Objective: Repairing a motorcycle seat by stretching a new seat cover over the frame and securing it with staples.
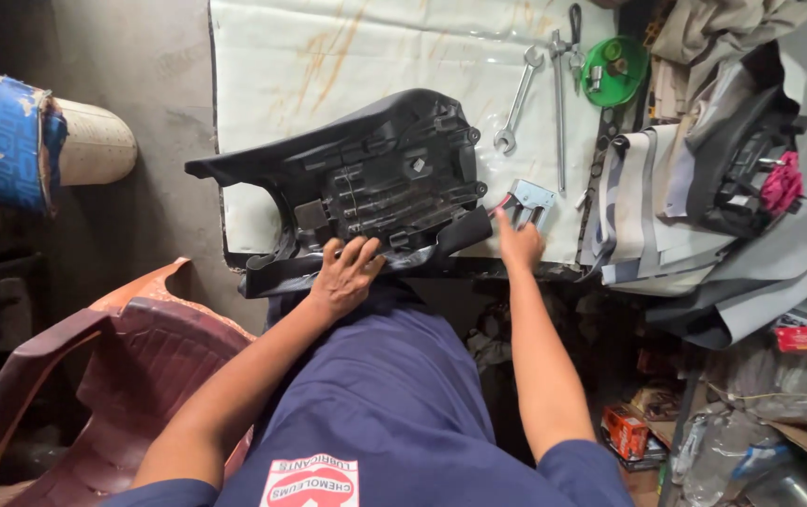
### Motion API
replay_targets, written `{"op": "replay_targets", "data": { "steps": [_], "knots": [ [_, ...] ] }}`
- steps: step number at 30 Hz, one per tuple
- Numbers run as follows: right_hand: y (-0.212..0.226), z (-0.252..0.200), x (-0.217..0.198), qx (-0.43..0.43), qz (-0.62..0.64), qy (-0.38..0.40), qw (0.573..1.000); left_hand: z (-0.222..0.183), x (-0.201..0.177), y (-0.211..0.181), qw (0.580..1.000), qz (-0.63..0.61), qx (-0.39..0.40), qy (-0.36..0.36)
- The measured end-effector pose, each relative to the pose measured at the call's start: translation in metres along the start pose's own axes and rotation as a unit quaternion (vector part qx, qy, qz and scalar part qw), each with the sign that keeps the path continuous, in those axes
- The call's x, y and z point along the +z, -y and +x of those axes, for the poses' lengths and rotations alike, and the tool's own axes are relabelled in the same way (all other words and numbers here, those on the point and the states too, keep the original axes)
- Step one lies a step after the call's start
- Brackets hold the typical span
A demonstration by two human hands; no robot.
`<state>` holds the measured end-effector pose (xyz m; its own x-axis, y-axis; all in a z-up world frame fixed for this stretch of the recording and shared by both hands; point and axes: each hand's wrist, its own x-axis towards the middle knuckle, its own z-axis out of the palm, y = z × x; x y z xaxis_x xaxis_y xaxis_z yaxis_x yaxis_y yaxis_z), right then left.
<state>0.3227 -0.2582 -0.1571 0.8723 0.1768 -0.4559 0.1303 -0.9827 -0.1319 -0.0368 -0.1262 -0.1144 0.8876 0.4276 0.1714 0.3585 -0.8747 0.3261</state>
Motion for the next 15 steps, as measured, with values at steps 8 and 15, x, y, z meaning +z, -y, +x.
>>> {"op": "replay_targets", "data": {
  "steps": [8, 15],
  "knots": [
    [0.026, 0.03, -0.006, 0.056, -0.072, -0.018, 0.996, -0.035, 0.021, 0.005, 0.995, -0.015, 0.01, 0.102],
    [-0.064, -0.008, -0.075, -0.133, 0.108, 0.322, 0.931, -0.051, 0.054, 0.006, 0.996, 0.043, 0.051, 0.059]
  ]
}}
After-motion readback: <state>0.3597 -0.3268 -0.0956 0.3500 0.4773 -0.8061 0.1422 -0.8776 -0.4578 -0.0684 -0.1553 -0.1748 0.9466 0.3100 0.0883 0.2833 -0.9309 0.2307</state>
